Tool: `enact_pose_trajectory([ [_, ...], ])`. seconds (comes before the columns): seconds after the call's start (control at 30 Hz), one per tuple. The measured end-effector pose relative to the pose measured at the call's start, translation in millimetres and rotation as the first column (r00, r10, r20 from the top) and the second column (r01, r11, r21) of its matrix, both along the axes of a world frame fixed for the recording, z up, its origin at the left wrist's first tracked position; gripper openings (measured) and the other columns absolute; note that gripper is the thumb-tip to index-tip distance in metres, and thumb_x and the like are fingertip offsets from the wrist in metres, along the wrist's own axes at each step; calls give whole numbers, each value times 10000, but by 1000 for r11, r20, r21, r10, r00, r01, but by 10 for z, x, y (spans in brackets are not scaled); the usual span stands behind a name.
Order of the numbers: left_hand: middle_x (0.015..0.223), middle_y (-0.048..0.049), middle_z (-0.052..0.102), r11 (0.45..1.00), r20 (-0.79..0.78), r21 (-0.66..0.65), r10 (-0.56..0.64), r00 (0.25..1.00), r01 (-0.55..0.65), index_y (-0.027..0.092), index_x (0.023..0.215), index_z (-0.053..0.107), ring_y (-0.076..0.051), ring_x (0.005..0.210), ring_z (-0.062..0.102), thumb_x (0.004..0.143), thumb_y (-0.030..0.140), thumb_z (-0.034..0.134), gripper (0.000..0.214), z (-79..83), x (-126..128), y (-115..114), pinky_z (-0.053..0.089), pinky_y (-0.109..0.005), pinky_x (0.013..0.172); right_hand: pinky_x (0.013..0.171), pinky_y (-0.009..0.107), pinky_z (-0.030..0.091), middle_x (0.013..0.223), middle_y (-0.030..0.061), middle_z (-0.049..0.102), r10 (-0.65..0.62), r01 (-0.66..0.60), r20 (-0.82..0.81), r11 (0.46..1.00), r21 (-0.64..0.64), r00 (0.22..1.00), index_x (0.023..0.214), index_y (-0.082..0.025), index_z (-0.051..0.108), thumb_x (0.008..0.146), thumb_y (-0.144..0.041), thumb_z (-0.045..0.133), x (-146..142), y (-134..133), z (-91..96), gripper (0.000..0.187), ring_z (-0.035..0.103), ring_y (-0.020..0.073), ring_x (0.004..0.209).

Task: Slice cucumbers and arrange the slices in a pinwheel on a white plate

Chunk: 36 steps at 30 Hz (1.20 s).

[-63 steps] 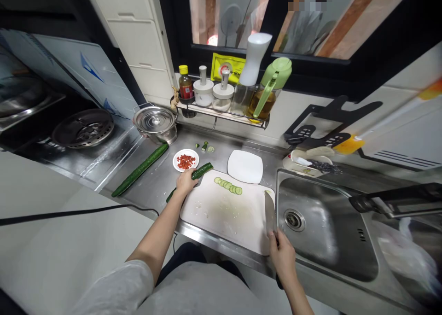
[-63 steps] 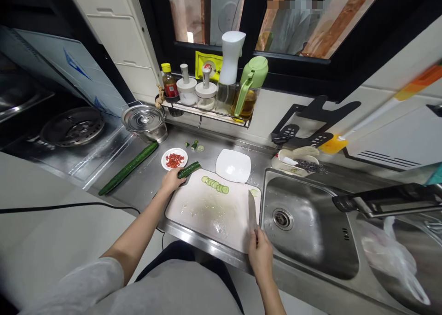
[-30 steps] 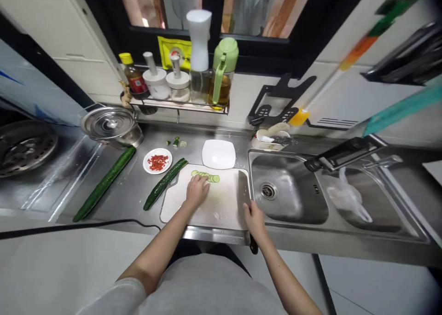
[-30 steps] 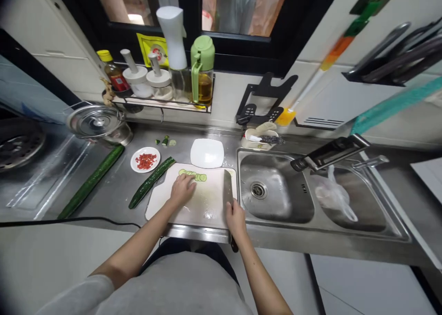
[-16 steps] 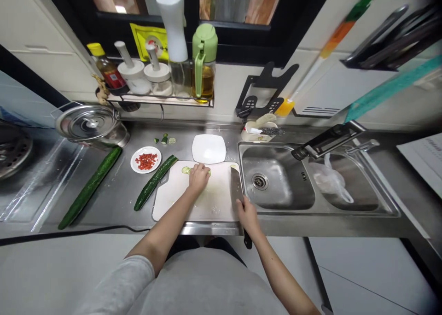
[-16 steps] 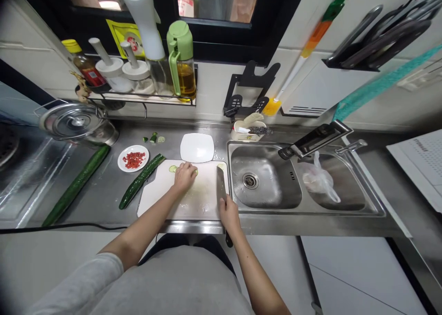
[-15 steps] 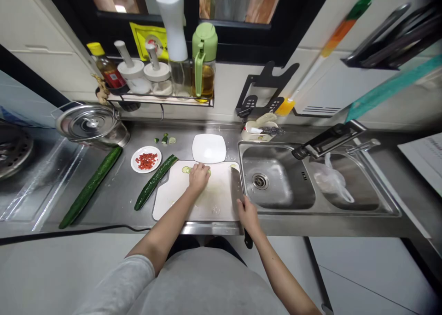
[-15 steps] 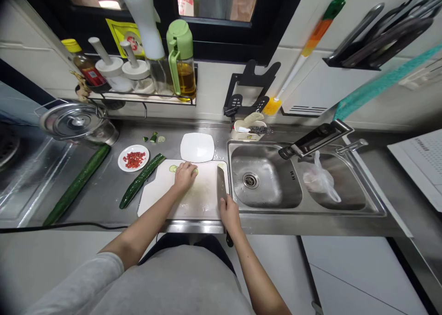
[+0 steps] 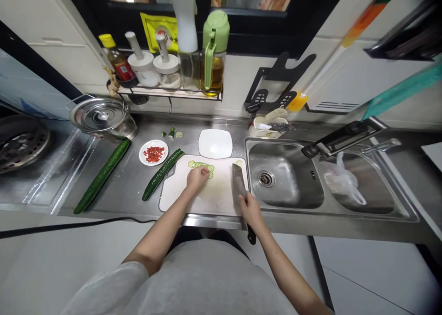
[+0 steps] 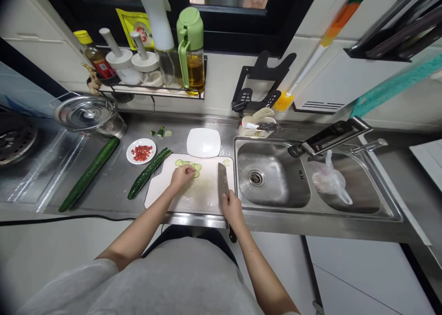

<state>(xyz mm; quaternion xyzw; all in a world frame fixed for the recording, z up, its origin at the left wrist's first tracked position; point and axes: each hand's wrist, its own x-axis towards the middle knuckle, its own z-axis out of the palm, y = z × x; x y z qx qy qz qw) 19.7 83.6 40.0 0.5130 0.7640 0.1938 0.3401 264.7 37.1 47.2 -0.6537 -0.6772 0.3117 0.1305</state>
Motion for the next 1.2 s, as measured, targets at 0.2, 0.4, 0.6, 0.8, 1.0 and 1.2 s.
enact_pose_trajectory([
  [0.2,838,4,721,993,43,-101,66,997,-62,214,878,711,-117,732,627,720,220,640,172,-70,-343,-375,444,-218,682,646,243,352,836,63,681,255,-241,140,964,-108,957,1034,-182,539,907,-301,375,-121,-53,150,239,612,184,760],
  [0.4,841,-3,719,996,-78,-85,-3,997,-3,242,908,721,-149,778,627,754,229,582,208,-69,-353,-456,448,-247,718,616,249,305,896,69,674,504,-446,310,862,-240,806,1073,-195,487,951,-270,339,-317,-136,346,206,622,181,779],
  [0.6,912,-14,711,998,-160,-55,-7,987,-2,254,979,707,-168,849,619,777,242,567,245,-84,-429,-490,446,-266,769,650,257,324,937,80,655,614,-531,382,789,-309,691,1047,-194,481,959,-219,317,-508,-139,439,188,619,179,825],
  [0.8,910,-10,690,997,-160,-80,-8,987,-4,244,911,705,-151,828,604,767,249,591,184,-118,-460,-490,437,-248,729,662,262,351,928,96,647,669,-571,395,744,-347,630,1064,-180,487,951,-188,334,-645,-125,419,191,619,184,834],
  [1.0,938,-1,675,996,-181,-84,-14,983,-1,270,873,710,-153,869,601,771,241,587,163,-125,-423,-488,432,-247,731,668,256,358,935,93,646,671,-574,408,741,-347,620,1071,-175,485,928,-138,345,-699,-111,420,204,626,187,848],
  [1.2,967,-2,678,996,-163,-82,-32,986,18,281,921,718,-153,883,608,790,246,579,194,-136,-429,-487,441,-246,751,655,266,362,918,90,655,670,-586,409,741,-328,619,1056,-179,487,935,-166,337,-702,-80,427,193,631,195,834],
])
